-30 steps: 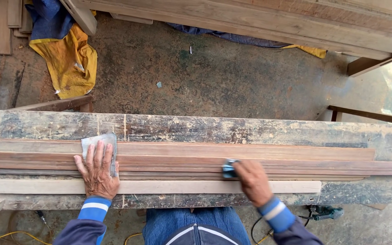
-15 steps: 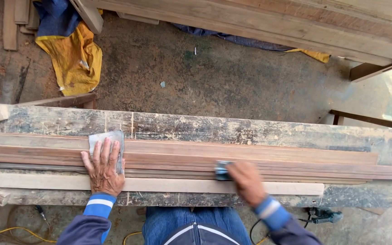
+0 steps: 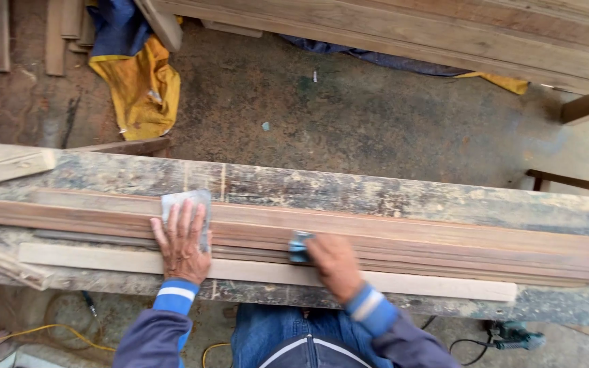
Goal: Manually sanding long wooden trim pieces with sandpaper at a workbench.
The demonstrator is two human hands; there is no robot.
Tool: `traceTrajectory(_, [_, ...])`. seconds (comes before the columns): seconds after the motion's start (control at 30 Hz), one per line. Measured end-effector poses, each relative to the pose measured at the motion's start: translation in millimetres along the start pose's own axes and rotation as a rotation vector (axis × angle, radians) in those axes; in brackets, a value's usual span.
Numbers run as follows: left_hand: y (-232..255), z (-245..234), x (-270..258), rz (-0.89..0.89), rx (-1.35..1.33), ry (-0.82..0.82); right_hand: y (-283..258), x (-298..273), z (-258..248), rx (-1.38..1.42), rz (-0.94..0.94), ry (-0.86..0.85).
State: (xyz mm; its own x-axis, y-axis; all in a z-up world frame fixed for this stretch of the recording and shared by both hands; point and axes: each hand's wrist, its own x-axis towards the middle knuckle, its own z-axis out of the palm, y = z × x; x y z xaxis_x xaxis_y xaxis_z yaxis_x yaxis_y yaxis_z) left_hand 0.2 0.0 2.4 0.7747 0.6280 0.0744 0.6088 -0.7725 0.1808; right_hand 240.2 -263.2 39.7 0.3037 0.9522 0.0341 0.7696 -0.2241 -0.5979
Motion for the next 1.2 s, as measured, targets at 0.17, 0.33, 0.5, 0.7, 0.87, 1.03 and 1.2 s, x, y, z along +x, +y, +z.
traceTrajectory(0.17, [-5,9,0,-0.003,0.001,0.003,30,-40,-50,-0.073,0.101,-0.006])
traceTrajectory(0.33, [-2,6,-1,0.031,-0.049,0.027,-22,12,13,-0.103,-0.003,0.038])
traceTrajectory(0.5, [-26,-24,9,0.059,-0.094,-0.139,-82,72,56,-0.081,-0.037,-0.043])
traceTrajectory(0.7, [-202,-37,25,0.041,0.069,-0.068,-71,47,37,-0.146,0.063,0.005])
traceTrajectory(0.87, [-244,-38,13,0.013,-0.073,-0.042,-112,87,78,-0.152,0.119,0.052])
traceTrajectory(1.03, [-247,-54,13,0.045,-0.083,-0.097,-170,156,167,-0.136,0.068,0.007])
traceTrajectory(1.2, [-257,-45,10,0.11,-0.088,-0.037,-135,99,97,-0.18,0.097,0.112])
